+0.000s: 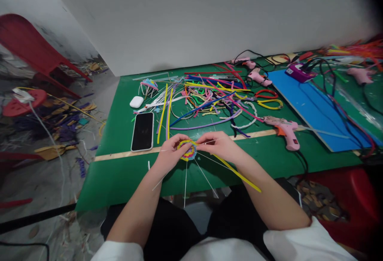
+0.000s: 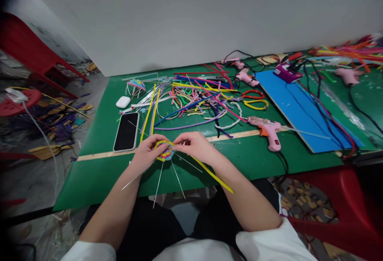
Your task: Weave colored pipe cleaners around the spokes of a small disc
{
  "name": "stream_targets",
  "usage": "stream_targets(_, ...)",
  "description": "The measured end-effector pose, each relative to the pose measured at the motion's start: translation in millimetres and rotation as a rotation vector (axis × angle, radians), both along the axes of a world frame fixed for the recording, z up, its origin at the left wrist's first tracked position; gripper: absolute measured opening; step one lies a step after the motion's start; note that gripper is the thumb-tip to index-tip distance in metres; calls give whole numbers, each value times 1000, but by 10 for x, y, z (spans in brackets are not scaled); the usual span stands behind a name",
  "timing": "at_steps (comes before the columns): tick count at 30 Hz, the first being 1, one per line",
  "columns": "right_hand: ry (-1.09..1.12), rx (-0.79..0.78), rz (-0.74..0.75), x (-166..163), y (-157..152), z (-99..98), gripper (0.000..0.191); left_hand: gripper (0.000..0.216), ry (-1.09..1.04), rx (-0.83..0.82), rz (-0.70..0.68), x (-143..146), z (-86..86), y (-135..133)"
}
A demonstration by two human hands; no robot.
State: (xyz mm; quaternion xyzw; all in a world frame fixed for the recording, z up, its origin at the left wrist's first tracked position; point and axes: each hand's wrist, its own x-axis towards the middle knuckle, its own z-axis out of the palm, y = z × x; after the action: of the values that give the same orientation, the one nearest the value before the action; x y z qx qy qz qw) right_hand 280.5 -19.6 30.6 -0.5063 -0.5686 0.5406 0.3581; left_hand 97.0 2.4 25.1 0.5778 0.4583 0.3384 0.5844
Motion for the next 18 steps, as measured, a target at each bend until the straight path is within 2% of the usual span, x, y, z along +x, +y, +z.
stream_targets(4,-12,57,-56,-83,-24,-24,20,25,-14,3,52,-3,-2,-7)
stream_targets(6,-19,30,-53,-96,-27,-28,20,25,-16,4,68,-9,-13,-3)
stream_targets(9,-41,-68,21,-47,-25,-2,24,25,30,41,108,-23,-47,8)
stream_targets(12,-151,-89,107,75,-28,79,26,23,120,117,137,-36,-86,5)
stream_targets(15,-309,-28,157,206,-55,197,26,22,195,182,127,-36,-94,-22)
stream_targets(18,-487,156,222,276,-127,309,22,22,240,198,108,-26,-70,-51)
